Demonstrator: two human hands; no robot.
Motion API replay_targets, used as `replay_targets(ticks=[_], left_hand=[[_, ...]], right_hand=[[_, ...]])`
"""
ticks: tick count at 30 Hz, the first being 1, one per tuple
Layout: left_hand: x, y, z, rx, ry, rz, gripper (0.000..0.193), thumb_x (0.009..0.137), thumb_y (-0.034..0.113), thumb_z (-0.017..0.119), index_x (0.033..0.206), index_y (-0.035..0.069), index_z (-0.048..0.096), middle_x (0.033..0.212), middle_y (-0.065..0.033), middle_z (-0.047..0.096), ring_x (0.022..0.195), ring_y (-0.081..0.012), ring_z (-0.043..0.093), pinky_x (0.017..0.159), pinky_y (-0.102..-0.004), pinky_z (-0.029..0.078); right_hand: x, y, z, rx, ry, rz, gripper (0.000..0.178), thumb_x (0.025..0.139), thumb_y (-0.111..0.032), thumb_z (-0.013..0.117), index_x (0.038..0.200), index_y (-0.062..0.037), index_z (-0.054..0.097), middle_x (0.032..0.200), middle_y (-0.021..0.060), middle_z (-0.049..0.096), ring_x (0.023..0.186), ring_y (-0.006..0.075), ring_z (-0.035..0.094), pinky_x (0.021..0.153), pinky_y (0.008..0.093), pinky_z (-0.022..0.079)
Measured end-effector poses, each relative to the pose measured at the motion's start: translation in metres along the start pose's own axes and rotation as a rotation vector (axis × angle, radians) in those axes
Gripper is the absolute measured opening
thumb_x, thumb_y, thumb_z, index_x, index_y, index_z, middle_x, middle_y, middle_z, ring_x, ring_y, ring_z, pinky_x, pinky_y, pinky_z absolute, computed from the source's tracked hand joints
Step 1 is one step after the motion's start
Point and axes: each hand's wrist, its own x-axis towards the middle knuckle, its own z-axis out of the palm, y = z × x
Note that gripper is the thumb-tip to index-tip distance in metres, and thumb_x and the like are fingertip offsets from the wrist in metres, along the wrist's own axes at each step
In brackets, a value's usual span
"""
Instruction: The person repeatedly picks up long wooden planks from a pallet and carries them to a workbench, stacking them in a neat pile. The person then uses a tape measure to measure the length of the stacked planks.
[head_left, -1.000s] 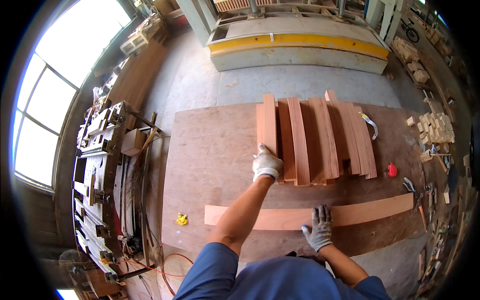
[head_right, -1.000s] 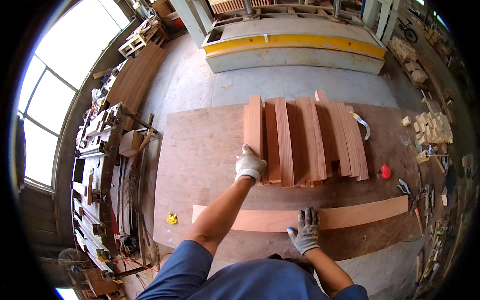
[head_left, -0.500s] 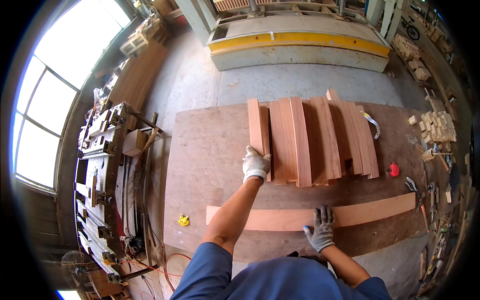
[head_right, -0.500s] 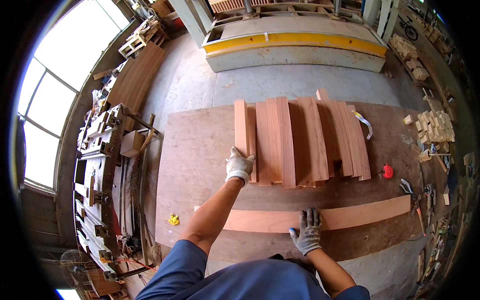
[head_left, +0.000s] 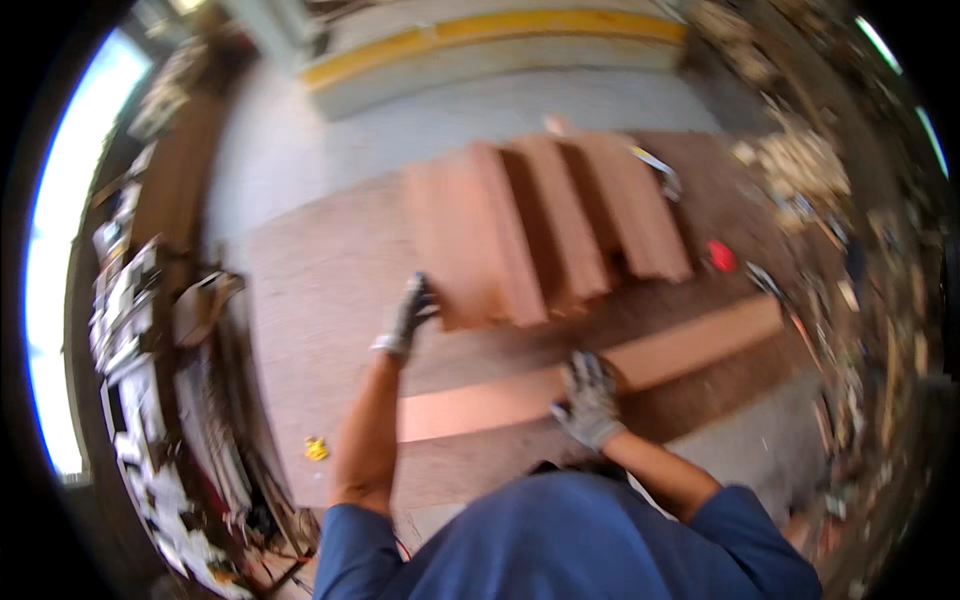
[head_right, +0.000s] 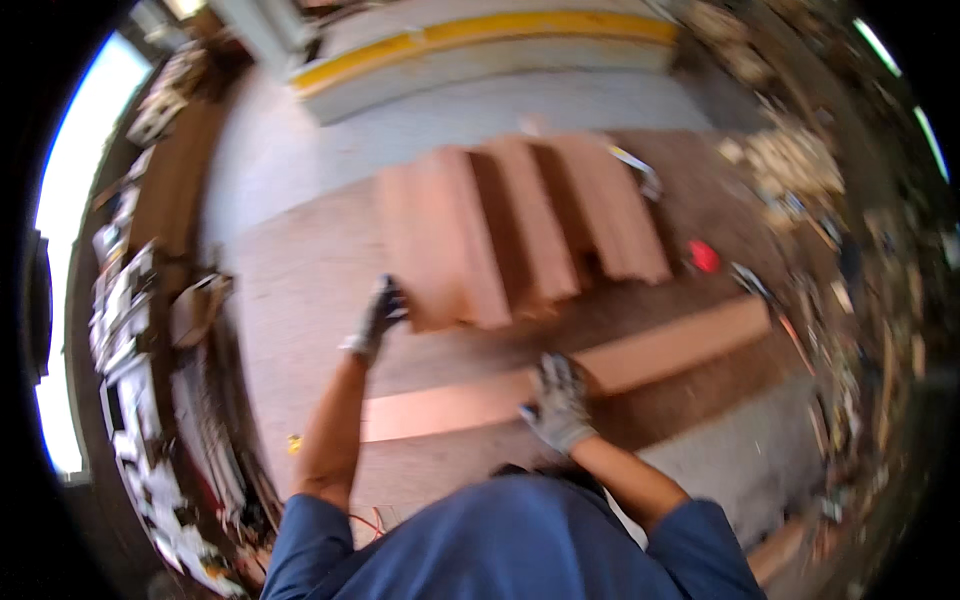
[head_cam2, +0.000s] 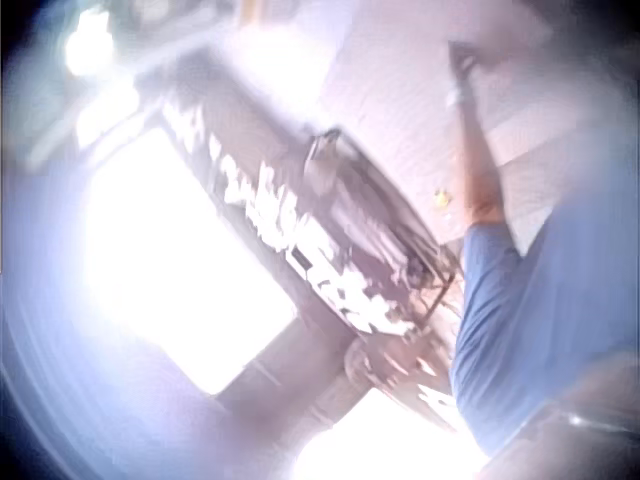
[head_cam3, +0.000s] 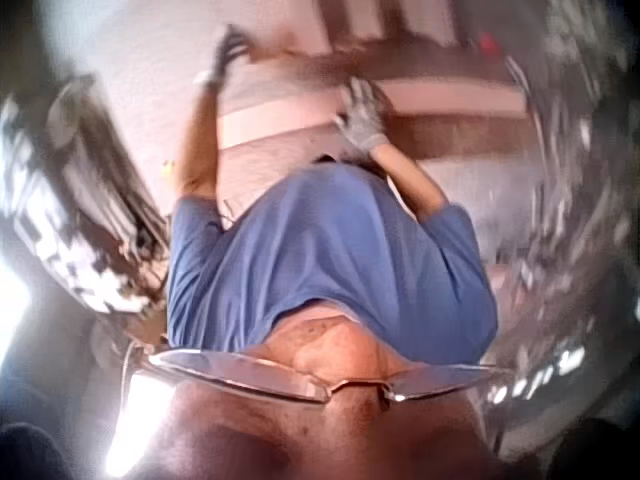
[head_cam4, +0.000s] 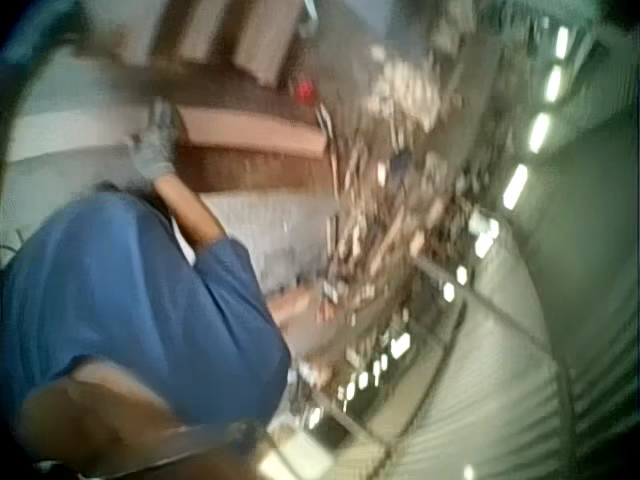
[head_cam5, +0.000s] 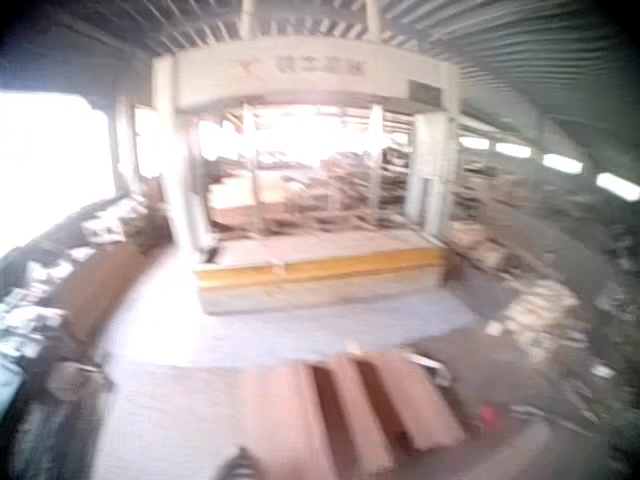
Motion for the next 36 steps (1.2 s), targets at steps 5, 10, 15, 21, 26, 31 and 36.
replay_targets(ticks=[5, 10, 15, 21, 26, 31, 36], left_hand=[[-0.070, -0.038, 0.024, 0.440, 0.178, 0.063, 0.084, 0.087, 0.030, 0.076, 0.147, -0.008, 0.032, 0.137, -0.0233, 0.054, 0.123, -0.0291, 0.055, 0.102, -0.0410, 0.045], [-0.169, -0.050, 0.063, 1.490, -0.144, 0.471, 0.121, 0.053, 0.055, 0.088, 0.145, 0.000, 0.034, 0.145, -0.0236, 0.041, 0.138, -0.0414, 0.034, 0.116, -0.0604, 0.018], [-0.172, -0.063, 0.061, 1.568, -0.116, 0.543, 0.114, 0.054, 0.048, 0.090, 0.144, 0.004, 0.036, 0.134, -0.0183, 0.049, 0.130, -0.0356, 0.042, 0.116, -0.0595, 0.020], [-0.174, -0.065, 0.038, 1.618, -0.130, 0.467, 0.112, 0.055, 0.045, 0.090, 0.145, 0.006, 0.036, 0.125, -0.0146, 0.053, 0.121, -0.0329, 0.047, 0.114, -0.0591, 0.023], [-0.194, -0.050, 0.004, 1.660, -0.106, 0.328, 0.117, 0.052, 0.042, 0.093, 0.147, 0.007, 0.033, 0.133, -0.0158, 0.050, 0.129, -0.0341, 0.043, 0.118, -0.0580, 0.017], [-0.201, -0.042, -0.008, 1.736, -0.048, 0.208, 0.118, 0.052, 0.040, 0.094, 0.147, 0.007, 0.032, 0.141, -0.0179, 0.044, 0.137, -0.0368, 0.034, 0.120, -0.0562, 0.014], [-0.205, -0.044, -0.005, 1.753, -0.007, 0.195, 0.121, 0.050, 0.041, 0.094, 0.146, 0.006, 0.032, 0.140, -0.0199, 0.043, 0.137, -0.0371, 0.034, 0.120, -0.0561, 0.013]], right_hand=[[0.001, 0.007, -0.008, 0.023, 0.010, -0.020, 0.092, 0.082, -0.056, 0.064, 0.150, -0.0035, 0.032, 0.157, 0.0232, 0.024, 0.147, 0.0414, 0.017, 0.119, 0.0544, 0.010], [0.002, 0.032, -0.041, -0.116, -0.157, -0.042, 0.107, 0.071, -0.058, 0.075, 0.152, -0.0061, 0.029, 0.157, 0.0217, 0.025, 0.147, 0.0398, 0.018, 0.120, 0.0520, 0.012], [0.012, 0.077, -0.068, -0.306, -0.186, 0.012, 0.106, 0.065, -0.049, 0.083, 0.149, -0.0069, 0.034, 0.146, 0.0188, 0.042, 0.138, 0.0360, 0.036, 0.118, 0.0508, 0.019], [0.018, 0.053, -0.062, -0.413, -0.262, 0.003, 0.090, 0.067, -0.039, 0.080, 0.143, -0.0075, 0.042, 0.131, 0.0145, 0.053, 0.124, 0.0295, 0.047, 0.112, 0.0477, 0.028], [0.014, 0.011, -0.038, -0.382, -0.238, -0.036, 0.085, 0.068, -0.042, 0.078, 0.137, -0.0041, 0.047, 0.126, 0.0154, 0.056, 0.119, 0.0303, 0.051, 0.106, 0.0457, 0.033], [0.009, -0.011, -0.017, -0.325, -0.175, -0.030, 0.088, 0.069, -0.039, 0.077, 0.141, -0.0027, 0.043, 0.130, 0.0168, 0.054, 0.123, 0.0317, 0.048, 0.109, 0.0464, 0.031], [-0.008, -0.006, -0.010, -0.216, -0.041, -0.064, 0.093, 0.074, -0.041, 0.076, 0.148, -0.0025, 0.034, 0.148, 0.0216, 0.039, 0.138, 0.0368, 0.035, 0.117, 0.0506, 0.021]])
